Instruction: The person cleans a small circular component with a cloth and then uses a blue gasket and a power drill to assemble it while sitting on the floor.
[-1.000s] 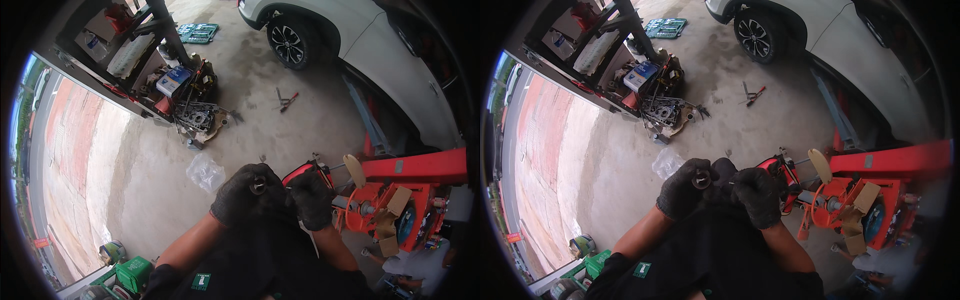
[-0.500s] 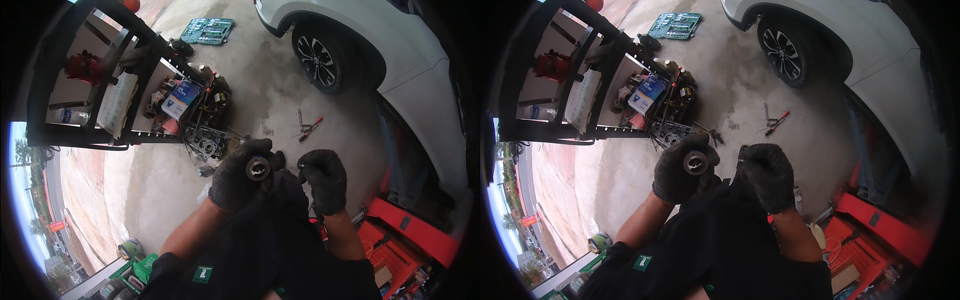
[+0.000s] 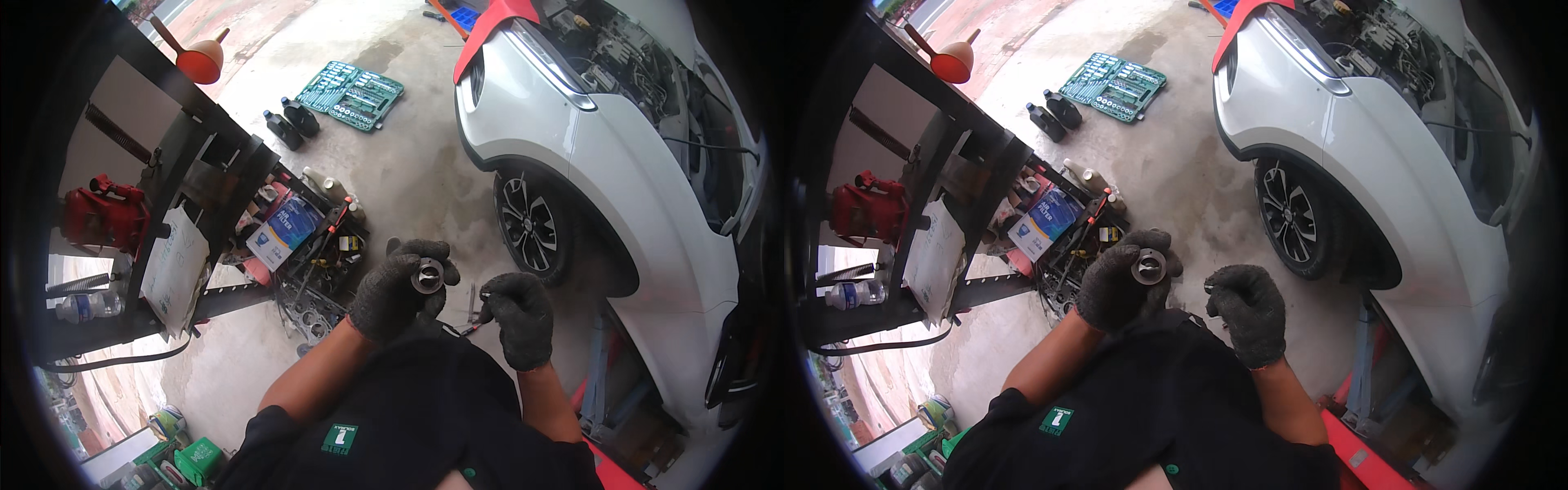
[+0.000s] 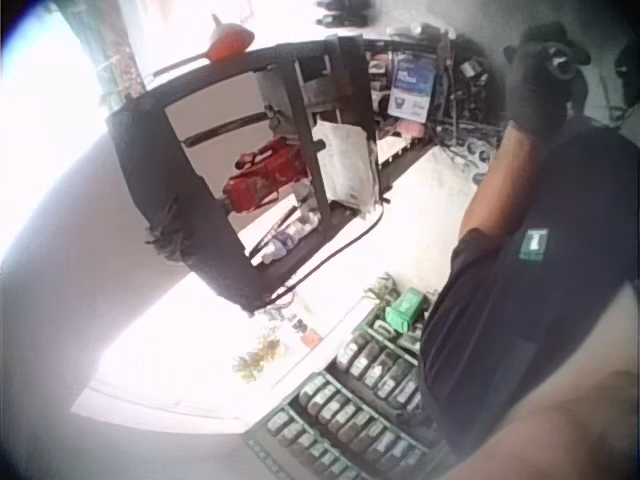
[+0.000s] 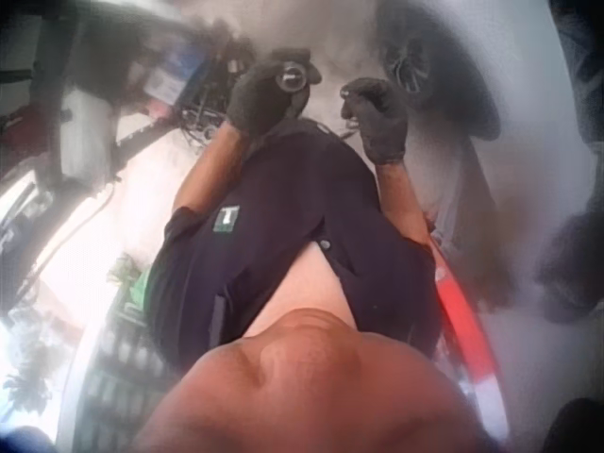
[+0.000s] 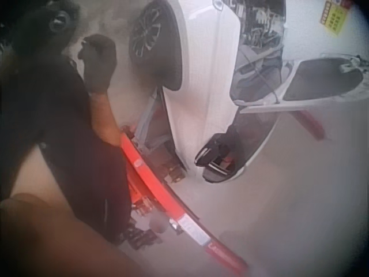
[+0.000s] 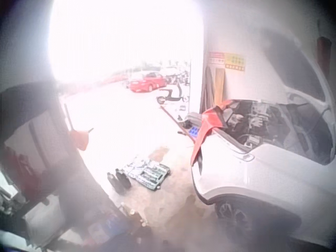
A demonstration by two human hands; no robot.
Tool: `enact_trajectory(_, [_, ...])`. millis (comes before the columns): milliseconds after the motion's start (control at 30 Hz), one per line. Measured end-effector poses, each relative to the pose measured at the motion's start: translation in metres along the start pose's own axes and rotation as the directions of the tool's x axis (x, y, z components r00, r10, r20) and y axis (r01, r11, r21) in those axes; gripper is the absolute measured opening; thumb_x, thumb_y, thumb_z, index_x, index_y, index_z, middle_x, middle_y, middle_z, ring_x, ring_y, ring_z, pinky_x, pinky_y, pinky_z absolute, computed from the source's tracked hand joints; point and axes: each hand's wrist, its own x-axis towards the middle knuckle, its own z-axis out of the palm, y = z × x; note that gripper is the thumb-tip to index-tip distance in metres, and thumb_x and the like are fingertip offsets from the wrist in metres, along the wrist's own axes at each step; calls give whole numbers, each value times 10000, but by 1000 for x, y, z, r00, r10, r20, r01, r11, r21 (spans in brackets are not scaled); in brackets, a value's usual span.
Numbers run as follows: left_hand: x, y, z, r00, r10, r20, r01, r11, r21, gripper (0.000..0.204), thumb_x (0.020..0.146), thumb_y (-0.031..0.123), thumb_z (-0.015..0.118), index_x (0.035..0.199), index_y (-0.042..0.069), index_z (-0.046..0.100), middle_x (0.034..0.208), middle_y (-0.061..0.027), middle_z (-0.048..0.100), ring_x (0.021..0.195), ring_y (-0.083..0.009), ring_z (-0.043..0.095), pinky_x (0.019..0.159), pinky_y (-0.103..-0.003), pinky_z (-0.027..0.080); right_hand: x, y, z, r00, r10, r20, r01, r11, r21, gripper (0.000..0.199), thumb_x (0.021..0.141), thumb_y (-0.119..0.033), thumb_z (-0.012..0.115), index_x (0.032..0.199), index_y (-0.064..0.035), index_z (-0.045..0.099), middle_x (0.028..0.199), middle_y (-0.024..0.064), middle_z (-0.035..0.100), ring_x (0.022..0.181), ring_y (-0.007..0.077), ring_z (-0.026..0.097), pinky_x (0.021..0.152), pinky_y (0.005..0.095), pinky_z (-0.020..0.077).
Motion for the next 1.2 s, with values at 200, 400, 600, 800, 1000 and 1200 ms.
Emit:
enact_trajectory(200, [121, 118, -27, 988, -56, -143, 68, 994, 81, 382, 966, 342, 555, 1235, 75, 599, 968, -156, 678, 589, -224, 614, 459, -305, 471, 166, -54, 76, 999, 37, -20, -38, 999, -34, 138, 896, 45, 621, 1023, -4, 595, 935, 104, 671, 740, 142, 637, 662, 285, 539])
enact_trajectory(400, [217, 250, -32, 985, 67, -158, -42, 986, 159, 472, 983, 393, 531, 1310, 53, 547, 936, -161, 673, 526, -225, 582, 429, -320, 453, 321, -74, 134, 997, 49, 62, -47, 998, -43, 123, 908, 28, 610, 1026, 2, 588, 912, 106, 652, 720, 145, 624, 637, 285, 530])
enact_trajectory(600, [326, 355, -86, 931, 178, -320, -3, 878, 478, 365, 1003, 312, 568, 1245, 44, 618, 849, -85, 661, 525, -144, 558, 436, -282, 436, 508, -62, 186, 985, 106, 140, -115, 992, 59, 218, 938, -10, 589, 1151, 7, 547, 911, 112, 649, 696, 160, 618, 616, 285, 524])
enact_trajectory(800, [412, 472, -112, 786, 475, -394, 101, 532, 841, 329, 935, 182, 682, 1211, 5, 658, 866, -46, 700, 637, -86, 610, 544, -227, 482, 695, -53, 248, 932, 229, 282, -199, 971, -132, 290, 969, -40, 591, 1254, -3, 548, 933, 64, 635, 776, 93, 596, 646, 249, 503])
enact_trajectory(1000, [466, 578, -132, 686, 438, -581, -30, 815, 579, 270, 932, 163, 672, 1151, 6, 662, 817, -84, 682, 643, -129, 623, 527, -272, 487, 814, -53, 316, 835, 305, 458, -239, 951, -198, 302, 981, -71, 595, 1275, -22, 545, 975, 51, 631, 751, 79, 579, 656, 251, 500])
enact_trajectory(1200, [511, 665, -163, 640, 381, -667, -139, 911, 387, 224, 890, 208, 670, 1010, 28, 610, 819, -111, 650, 575, -201, 592, 473, -316, 471, 911, -71, 376, 782, 413, 468, -382, 910, -164, 269, 1005, -145, 578, 1249, -31, 567, 900, 35, 629, 700, 72, 570, 617, 241, 484])
